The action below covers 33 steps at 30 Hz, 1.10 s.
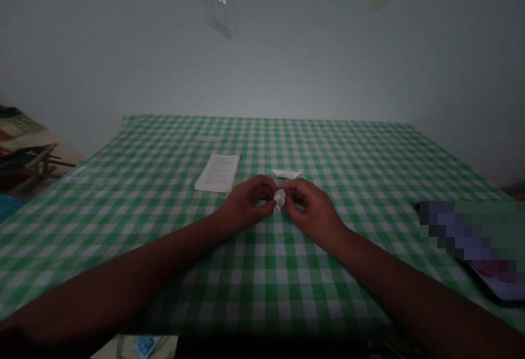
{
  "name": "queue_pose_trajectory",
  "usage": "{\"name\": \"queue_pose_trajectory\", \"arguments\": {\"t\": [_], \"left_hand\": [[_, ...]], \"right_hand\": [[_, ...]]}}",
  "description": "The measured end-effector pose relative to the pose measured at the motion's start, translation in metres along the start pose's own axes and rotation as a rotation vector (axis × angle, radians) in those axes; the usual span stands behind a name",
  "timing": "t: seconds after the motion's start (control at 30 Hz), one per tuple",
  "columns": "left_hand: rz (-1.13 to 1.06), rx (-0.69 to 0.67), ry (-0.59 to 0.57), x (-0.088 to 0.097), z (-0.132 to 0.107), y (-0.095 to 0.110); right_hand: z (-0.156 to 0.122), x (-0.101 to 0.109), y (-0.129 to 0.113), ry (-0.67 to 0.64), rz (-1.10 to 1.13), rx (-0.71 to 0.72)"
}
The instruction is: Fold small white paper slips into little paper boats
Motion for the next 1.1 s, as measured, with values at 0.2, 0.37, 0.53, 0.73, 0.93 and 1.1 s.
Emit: {"name": "queue_pose_trajectory", "arguments": {"t": [0.2,0.37,0.53,0.73,0.93,1.1], "left_hand": [[-0.032,-0.022,-0.005,0.003,0.001,0.002],[-0.044,-0.083,0.005,0.005,0.002,0.002],[-0.052,-0.104,-0.002,0.005,0.002,0.001],[-0.032,-0.11,0.022,0.007,0.002,0.005],[0.008,-0.054,0.042,0.004,0.003,0.007],[-0.095,0.072,0.079,0.004,0.0,0.001]], "right_hand": [[0.0,0.001,0.01,0.03,0.126,-0.093],[0.002,0.003,0.007,0.062,0.185,-0.047],[0.002,0.005,0.002,0.095,0.214,-0.034],[0.002,0.002,0.006,0.066,0.231,-0.042],[0.001,-0.004,0.011,0.04,0.298,-0.057],[0.0,-0.008,0.018,0.02,0.297,-0.177]]}}
Point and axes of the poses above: each hand's wrist, its own z-axis towards the middle knuckle, its own x-axis out of the back of the hand, y = z × x, the point moved 6 cm from there along z, towards the middle knuckle
